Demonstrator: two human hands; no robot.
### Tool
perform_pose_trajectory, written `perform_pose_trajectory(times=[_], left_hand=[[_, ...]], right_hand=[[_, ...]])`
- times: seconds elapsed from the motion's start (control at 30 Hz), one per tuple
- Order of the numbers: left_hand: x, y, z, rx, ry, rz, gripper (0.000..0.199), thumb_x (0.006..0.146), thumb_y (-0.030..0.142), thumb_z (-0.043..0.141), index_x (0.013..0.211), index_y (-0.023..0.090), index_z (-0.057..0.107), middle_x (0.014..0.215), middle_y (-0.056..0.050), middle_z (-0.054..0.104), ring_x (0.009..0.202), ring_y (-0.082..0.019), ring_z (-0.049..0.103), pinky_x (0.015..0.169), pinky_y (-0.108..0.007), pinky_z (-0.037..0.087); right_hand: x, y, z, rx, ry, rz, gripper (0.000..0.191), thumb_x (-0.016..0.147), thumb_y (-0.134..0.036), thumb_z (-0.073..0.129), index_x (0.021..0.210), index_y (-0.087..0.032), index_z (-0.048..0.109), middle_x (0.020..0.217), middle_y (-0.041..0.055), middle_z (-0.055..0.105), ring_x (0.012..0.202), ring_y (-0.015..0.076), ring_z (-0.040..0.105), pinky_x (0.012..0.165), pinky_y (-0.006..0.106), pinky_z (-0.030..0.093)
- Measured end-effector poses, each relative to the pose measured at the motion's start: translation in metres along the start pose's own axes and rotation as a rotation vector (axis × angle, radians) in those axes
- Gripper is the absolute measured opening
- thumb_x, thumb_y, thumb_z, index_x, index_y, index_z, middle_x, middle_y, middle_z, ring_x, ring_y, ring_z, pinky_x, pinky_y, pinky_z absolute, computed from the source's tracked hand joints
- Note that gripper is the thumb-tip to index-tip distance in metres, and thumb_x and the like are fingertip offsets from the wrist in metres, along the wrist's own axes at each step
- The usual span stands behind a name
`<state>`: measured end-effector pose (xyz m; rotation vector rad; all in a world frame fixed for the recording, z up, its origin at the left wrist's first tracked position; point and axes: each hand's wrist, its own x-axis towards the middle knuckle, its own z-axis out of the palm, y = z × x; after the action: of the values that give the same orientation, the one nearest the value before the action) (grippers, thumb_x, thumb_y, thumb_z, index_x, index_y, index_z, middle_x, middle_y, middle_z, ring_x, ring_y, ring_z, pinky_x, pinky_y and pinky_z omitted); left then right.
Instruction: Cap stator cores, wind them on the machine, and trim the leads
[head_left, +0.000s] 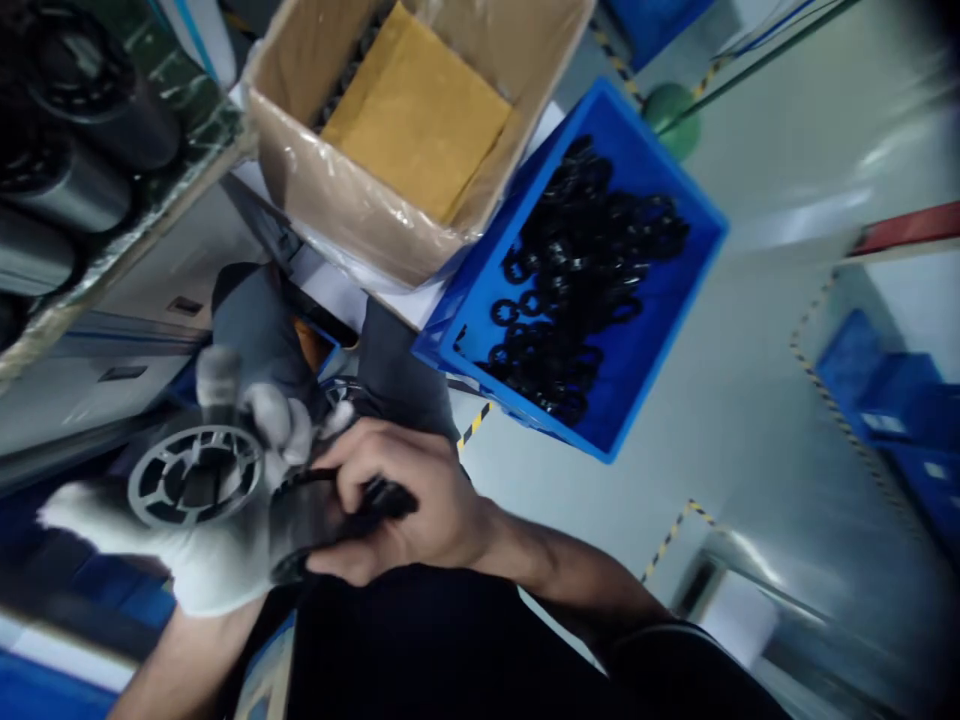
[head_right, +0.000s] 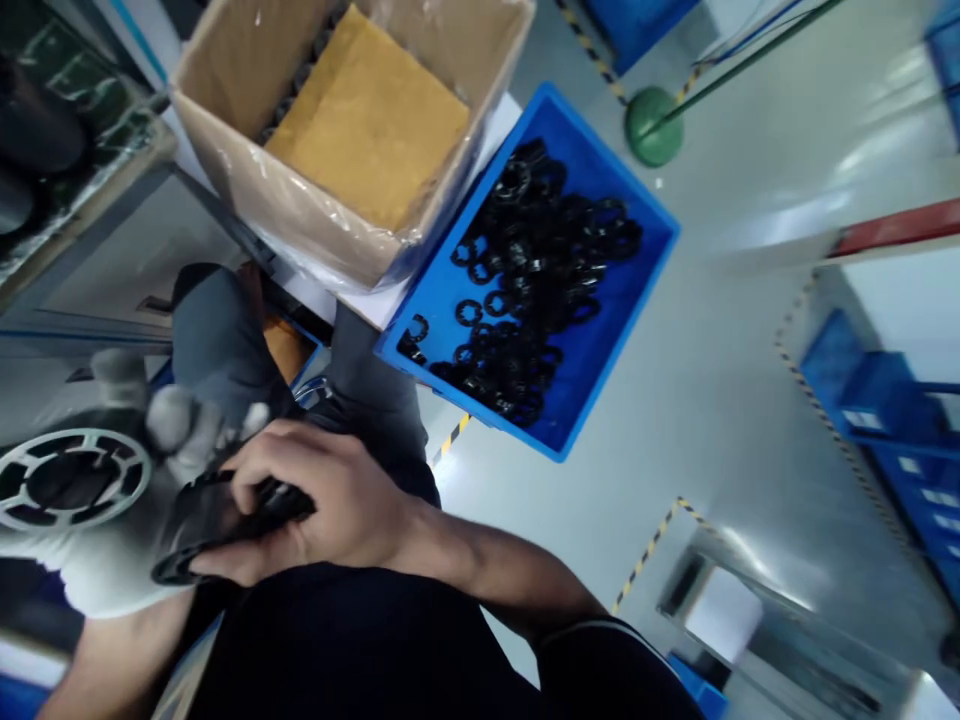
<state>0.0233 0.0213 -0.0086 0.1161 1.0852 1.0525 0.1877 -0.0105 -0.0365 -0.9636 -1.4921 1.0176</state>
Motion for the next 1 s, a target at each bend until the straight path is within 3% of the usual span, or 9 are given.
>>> perform_pose_trajectory(times=[0.13, 0.2, 0.3, 0.4, 0.5, 0.63, 0.73, 0.87, 1.0], left_hand=[[0.007, -0.028, 0.003, 0.011, 0.085, -0.072, 0.057, 0.074, 0.087, 0.094, 0.091, 0.035, 0.080, 0.091, 0.002, 0.082, 0.083, -0.026, 0.075, 0.064, -0.037, 0.073], [0.009, -0.040, 0.004, 0.018, 0.130, -0.269, 0.046, 0.089, 0.079, 0.086, 0.099, 0.034, 0.081, 0.093, 0.000, 0.084, 0.081, -0.027, 0.079, 0.053, -0.035, 0.069], [0.013, -0.048, 0.007, 0.059, 0.203, -0.447, 0.039, 0.104, 0.066, 0.073, 0.114, 0.028, 0.078, 0.089, -0.003, 0.081, 0.075, -0.027, 0.082, 0.048, -0.034, 0.065], [0.019, -0.048, 0.014, 0.115, 0.297, -0.441, 0.037, 0.115, 0.055, 0.057, 0.125, 0.023, 0.073, 0.099, -0.006, 0.083, 0.084, -0.029, 0.088, 0.050, -0.035, 0.068], [0.021, -0.045, 0.018, 0.127, 0.224, -0.398, 0.038, 0.115, 0.056, 0.056, 0.112, 0.021, 0.071, 0.087, -0.005, 0.077, 0.074, -0.028, 0.084, 0.040, -0.031, 0.058], [0.017, -0.038, 0.016, 0.154, 0.023, -0.283, 0.043, 0.102, 0.066, 0.074, 0.102, 0.024, 0.064, 0.072, 0.001, 0.063, 0.059, -0.022, 0.068, 0.035, -0.025, 0.047], [0.013, -0.030, 0.012, 0.182, -0.057, -0.228, 0.058, 0.086, 0.073, 0.089, 0.108, 0.025, 0.065, 0.072, 0.003, 0.061, 0.059, -0.020, 0.063, 0.036, -0.025, 0.046], [0.009, -0.024, 0.011, 0.190, -0.066, -0.185, 0.067, 0.080, 0.078, 0.093, 0.111, 0.024, 0.068, 0.070, 0.003, 0.062, 0.058, -0.020, 0.063, 0.038, -0.025, 0.045], [0.007, -0.026, 0.015, 0.103, -0.136, -0.179, 0.064, 0.085, 0.078, 0.090, 0.109, 0.021, 0.070, 0.068, 0.000, 0.066, 0.058, -0.021, 0.068, 0.045, -0.026, 0.047]], right_hand=[[0.001, -0.007, -0.008, -0.440, 0.054, -0.059, 0.026, 0.103, -0.041, 0.089, 0.096, -0.026, 0.068, 0.120, 0.0092, 0.084, 0.107, 0.0250, 0.083, 0.091, 0.037, 0.071], [0.003, -0.012, -0.036, -0.553, 0.086, 0.031, 0.020, 0.111, -0.038, 0.074, 0.095, -0.026, 0.070, 0.116, 0.0077, 0.084, 0.101, 0.0229, 0.082, 0.086, 0.037, 0.070], [0.011, -0.009, -0.101, -0.655, 0.095, 0.198, 0.027, 0.121, -0.027, 0.051, 0.111, -0.025, 0.075, 0.103, 0.0048, 0.082, 0.095, 0.0203, 0.080, 0.089, 0.038, 0.067], [0.021, 0.024, -0.164, -0.794, -0.061, 0.323, 0.032, 0.117, -0.018, 0.051, 0.118, -0.026, 0.082, 0.122, 0.0079, 0.083, 0.113, 0.0245, 0.079, 0.102, 0.042, 0.064], [0.028, 0.076, -0.195, -0.866, -0.302, 0.470, 0.018, 0.106, -0.015, 0.071, 0.114, -0.023, 0.085, 0.134, 0.0103, 0.080, 0.110, 0.0254, 0.079, 0.100, 0.040, 0.065], [0.034, 0.130, -0.204, -0.903, -0.418, 0.568, 0.028, 0.108, -0.034, 0.085, 0.130, -0.019, 0.079, 0.148, 0.0122, 0.074, 0.121, 0.0274, 0.076, 0.107, 0.049, 0.067], [0.032, 0.137, -0.212, -0.907, -0.366, 0.580, 0.030, 0.111, -0.043, 0.082, 0.126, -0.018, 0.077, 0.140, 0.0111, 0.076, 0.120, 0.0267, 0.076, 0.107, 0.050, 0.067], [0.018, 0.104, -0.223, -0.833, -0.140, 0.516, 0.039, 0.109, -0.051, 0.080, 0.128, -0.018, 0.073, 0.119, 0.0104, 0.078, 0.102, 0.0253, 0.076, 0.098, 0.044, 0.066], [0.001, 0.050, -0.199, -0.565, 0.053, 0.419, 0.046, 0.123, -0.058, 0.051, 0.152, -0.025, 0.064, 0.091, -0.0020, 0.067, 0.060, 0.0158, 0.063, 0.057, 0.031, 0.053]])
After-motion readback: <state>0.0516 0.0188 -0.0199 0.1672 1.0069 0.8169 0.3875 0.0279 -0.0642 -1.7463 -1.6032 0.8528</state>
